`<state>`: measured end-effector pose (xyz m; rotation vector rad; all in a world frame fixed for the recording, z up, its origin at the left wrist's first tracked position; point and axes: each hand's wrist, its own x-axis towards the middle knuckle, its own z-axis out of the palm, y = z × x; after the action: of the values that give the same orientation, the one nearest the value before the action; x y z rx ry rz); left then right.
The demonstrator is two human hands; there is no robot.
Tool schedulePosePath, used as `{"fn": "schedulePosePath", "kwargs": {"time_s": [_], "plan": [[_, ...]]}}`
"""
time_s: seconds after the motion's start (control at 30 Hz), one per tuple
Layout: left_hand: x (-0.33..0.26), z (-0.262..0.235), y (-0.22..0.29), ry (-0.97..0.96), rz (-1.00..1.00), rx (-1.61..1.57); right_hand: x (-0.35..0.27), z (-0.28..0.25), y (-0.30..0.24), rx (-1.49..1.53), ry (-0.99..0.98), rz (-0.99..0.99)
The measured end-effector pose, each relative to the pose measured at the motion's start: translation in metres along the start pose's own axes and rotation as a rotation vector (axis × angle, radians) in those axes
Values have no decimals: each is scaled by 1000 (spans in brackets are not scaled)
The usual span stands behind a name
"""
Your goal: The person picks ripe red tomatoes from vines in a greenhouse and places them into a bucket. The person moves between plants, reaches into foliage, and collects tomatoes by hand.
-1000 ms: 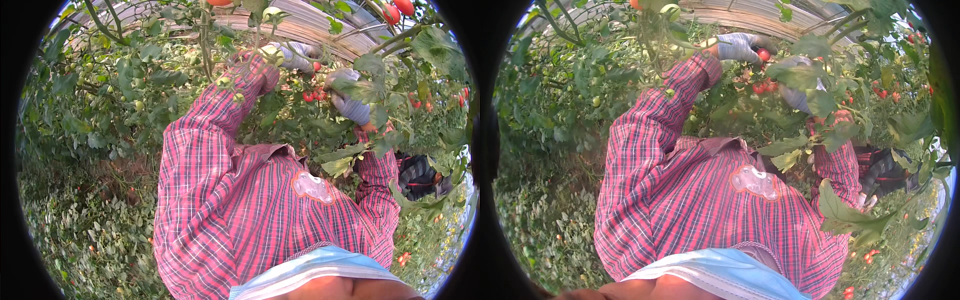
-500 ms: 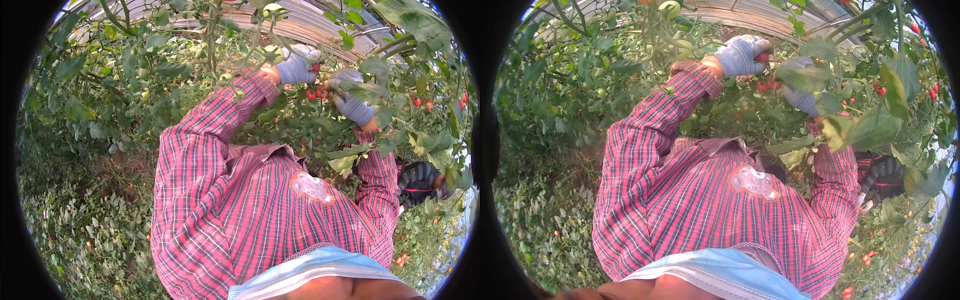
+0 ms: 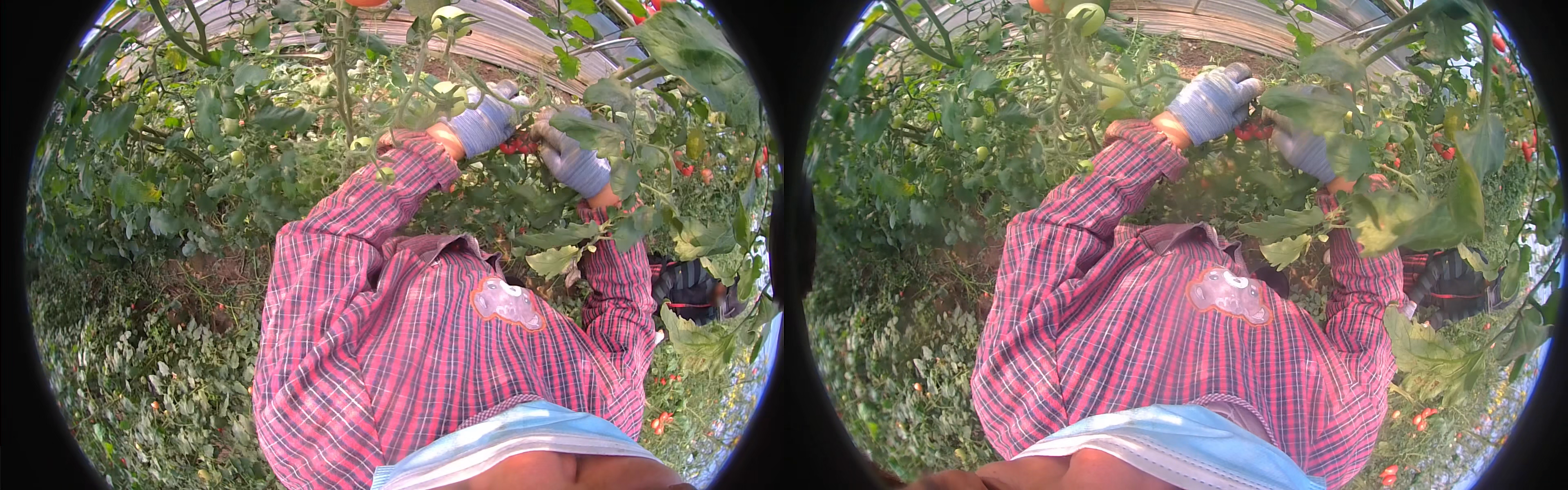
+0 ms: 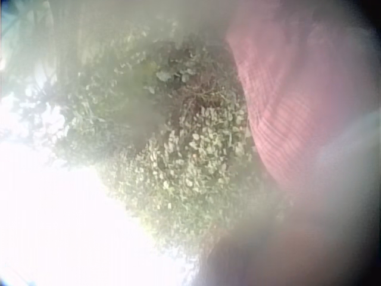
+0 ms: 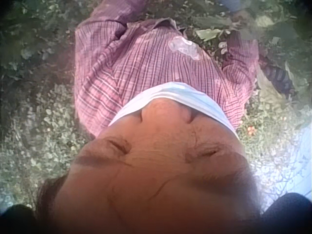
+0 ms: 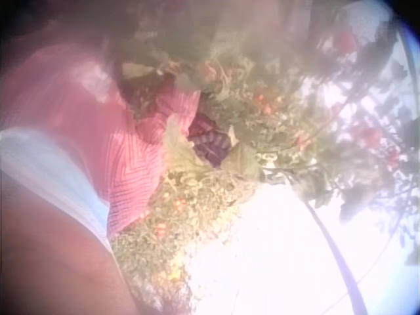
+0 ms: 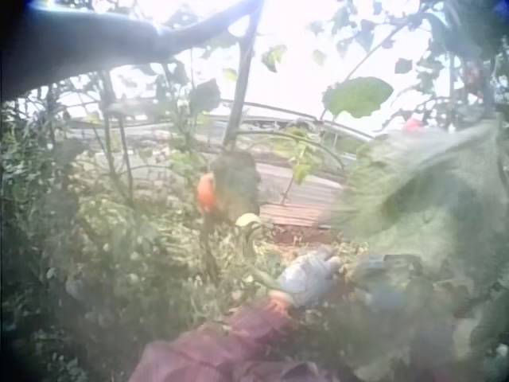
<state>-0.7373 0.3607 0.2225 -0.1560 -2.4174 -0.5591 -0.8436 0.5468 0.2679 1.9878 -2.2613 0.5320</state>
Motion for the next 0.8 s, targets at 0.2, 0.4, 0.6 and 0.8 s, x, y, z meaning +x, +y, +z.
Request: {"fn": "schedulePosePath", "kwargs": {"time_s": [0.2, 0.4, 0.6, 0.8], "plan": [[4, -13, -4, -39, -20, -150, -1, 5, 6, -98, 61, -74], [8, -2, -9, -110, -357, -306, 0, 8, 8, -92, -17, -1], [7, -8, -4, -74, -259, -218, 5, -5, -4, -93, -129, 78], [2, -17, -11, -77, -22, -66, 33, -20, -40, -273, -114, 45]]}}
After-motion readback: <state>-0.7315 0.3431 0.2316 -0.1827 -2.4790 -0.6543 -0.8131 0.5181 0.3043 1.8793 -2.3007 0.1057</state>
